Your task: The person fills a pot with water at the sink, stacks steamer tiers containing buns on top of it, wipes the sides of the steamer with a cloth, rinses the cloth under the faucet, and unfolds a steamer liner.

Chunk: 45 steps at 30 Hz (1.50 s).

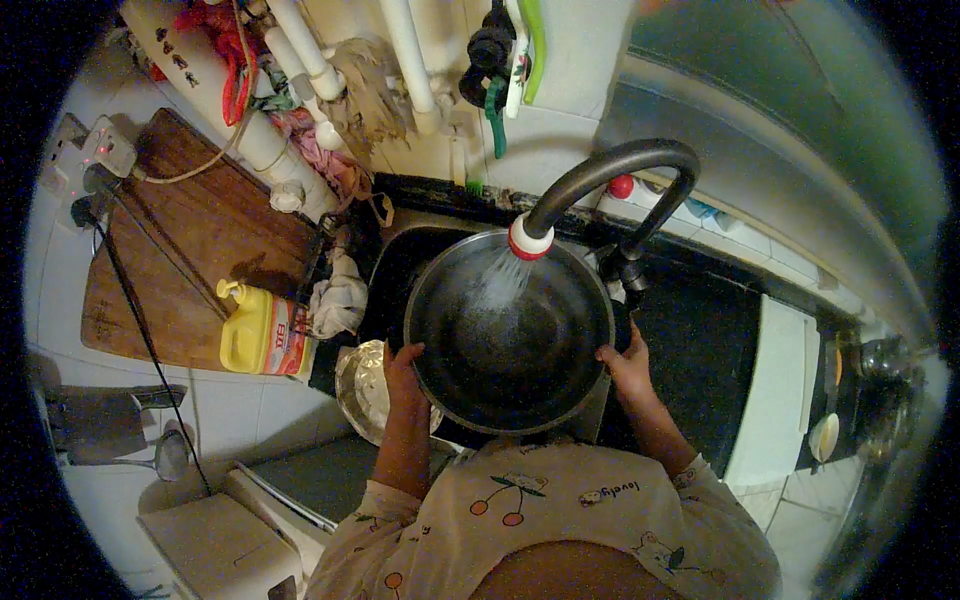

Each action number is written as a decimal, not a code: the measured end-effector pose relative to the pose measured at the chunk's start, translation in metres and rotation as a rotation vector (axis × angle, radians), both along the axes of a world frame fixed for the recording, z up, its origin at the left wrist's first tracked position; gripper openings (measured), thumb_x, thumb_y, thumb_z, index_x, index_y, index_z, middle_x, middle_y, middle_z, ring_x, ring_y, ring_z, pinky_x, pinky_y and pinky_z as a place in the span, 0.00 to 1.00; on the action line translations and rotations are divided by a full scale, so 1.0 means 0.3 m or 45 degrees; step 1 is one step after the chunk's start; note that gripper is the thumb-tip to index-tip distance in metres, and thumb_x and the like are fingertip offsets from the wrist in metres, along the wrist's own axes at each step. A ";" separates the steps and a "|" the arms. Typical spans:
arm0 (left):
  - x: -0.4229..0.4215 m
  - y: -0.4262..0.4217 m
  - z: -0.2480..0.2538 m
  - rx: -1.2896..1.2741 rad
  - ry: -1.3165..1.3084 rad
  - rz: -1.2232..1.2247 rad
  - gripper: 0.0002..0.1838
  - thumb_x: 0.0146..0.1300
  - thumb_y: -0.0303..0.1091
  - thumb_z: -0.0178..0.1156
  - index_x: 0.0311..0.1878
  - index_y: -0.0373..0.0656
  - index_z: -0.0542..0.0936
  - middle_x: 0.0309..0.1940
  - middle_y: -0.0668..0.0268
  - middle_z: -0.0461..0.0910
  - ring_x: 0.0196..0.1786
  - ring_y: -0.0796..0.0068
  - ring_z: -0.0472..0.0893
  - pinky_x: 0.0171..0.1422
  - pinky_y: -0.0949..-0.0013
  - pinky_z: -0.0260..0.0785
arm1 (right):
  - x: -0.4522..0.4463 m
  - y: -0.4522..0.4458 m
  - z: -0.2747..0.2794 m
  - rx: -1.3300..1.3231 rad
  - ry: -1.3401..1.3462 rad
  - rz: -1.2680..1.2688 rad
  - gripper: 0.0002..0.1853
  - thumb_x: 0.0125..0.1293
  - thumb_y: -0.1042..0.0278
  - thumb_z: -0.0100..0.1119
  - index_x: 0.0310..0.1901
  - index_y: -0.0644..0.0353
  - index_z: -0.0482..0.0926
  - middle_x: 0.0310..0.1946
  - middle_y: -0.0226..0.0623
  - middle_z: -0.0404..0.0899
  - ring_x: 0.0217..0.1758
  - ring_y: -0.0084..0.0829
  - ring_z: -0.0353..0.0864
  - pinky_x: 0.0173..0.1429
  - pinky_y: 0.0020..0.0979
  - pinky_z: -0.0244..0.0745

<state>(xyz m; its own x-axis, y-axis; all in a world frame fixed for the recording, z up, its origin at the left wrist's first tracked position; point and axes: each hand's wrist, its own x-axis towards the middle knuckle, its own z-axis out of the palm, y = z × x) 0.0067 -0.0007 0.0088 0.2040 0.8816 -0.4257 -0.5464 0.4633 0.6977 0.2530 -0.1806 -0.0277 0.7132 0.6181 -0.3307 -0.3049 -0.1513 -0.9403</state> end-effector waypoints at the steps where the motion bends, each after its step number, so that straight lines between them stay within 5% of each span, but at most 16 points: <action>1: -0.002 -0.001 -0.002 -0.041 0.007 0.016 0.27 0.40 0.19 0.53 0.50 0.39 0.66 0.39 0.53 0.74 0.37 0.55 0.77 0.42 0.56 0.73 | -0.004 0.004 0.012 0.003 -0.006 -0.001 0.45 0.42 0.83 0.58 0.64 0.66 0.47 0.47 0.45 0.70 0.45 0.34 0.72 0.48 0.31 0.70; 14: -0.006 0.002 0.000 -0.033 -0.024 0.050 0.31 0.40 0.20 0.54 0.53 0.38 0.60 0.39 0.51 0.74 0.38 0.53 0.76 0.42 0.53 0.73 | -0.009 0.022 0.006 0.093 -0.012 -0.018 0.44 0.44 0.80 0.59 0.63 0.70 0.46 0.47 0.46 0.71 0.46 0.35 0.72 0.50 0.33 0.70; 17: -0.008 0.009 -0.027 -0.199 0.099 0.168 0.38 0.40 0.20 0.54 0.59 0.38 0.54 0.42 0.47 0.72 0.38 0.51 0.76 0.42 0.53 0.73 | 0.007 0.016 -0.045 0.014 -0.169 0.028 0.42 0.46 0.78 0.57 0.63 0.69 0.46 0.43 0.44 0.72 0.35 0.29 0.74 0.39 0.27 0.72; 20: -0.047 0.036 -0.094 -0.036 -0.068 -0.032 0.47 0.40 0.19 0.55 0.65 0.41 0.42 0.45 0.44 0.69 0.39 0.49 0.76 0.42 0.51 0.73 | 0.017 0.032 -0.053 0.096 -0.230 0.054 0.42 0.46 0.77 0.57 0.63 0.69 0.47 0.45 0.43 0.71 0.38 0.30 0.74 0.40 0.27 0.72; 23: -0.024 0.028 -0.051 -0.131 0.065 0.156 0.48 0.40 0.19 0.55 0.65 0.42 0.41 0.45 0.43 0.68 0.38 0.48 0.75 0.42 0.51 0.73 | 0.025 0.045 -0.037 0.071 -0.225 0.147 0.42 0.46 0.78 0.57 0.63 0.69 0.47 0.46 0.43 0.70 0.39 0.32 0.74 0.42 0.27 0.72; 35: -0.036 0.020 -0.038 -0.041 -0.046 0.065 0.29 0.40 0.18 0.52 0.51 0.38 0.62 0.38 0.52 0.73 0.38 0.54 0.77 0.41 0.54 0.74 | -0.009 0.051 -0.010 0.060 -0.201 0.052 0.44 0.45 0.78 0.56 0.64 0.70 0.44 0.40 0.45 0.72 0.32 0.29 0.74 0.37 0.27 0.72; 45: 0.004 0.016 0.012 -0.057 -0.009 0.132 0.29 0.40 0.18 0.50 0.52 0.39 0.63 0.40 0.52 0.73 0.39 0.53 0.77 0.42 0.55 0.74 | 0.017 0.054 -0.053 0.081 -0.309 0.045 0.44 0.45 0.77 0.57 0.63 0.72 0.44 0.34 0.44 0.75 0.30 0.29 0.75 0.35 0.26 0.72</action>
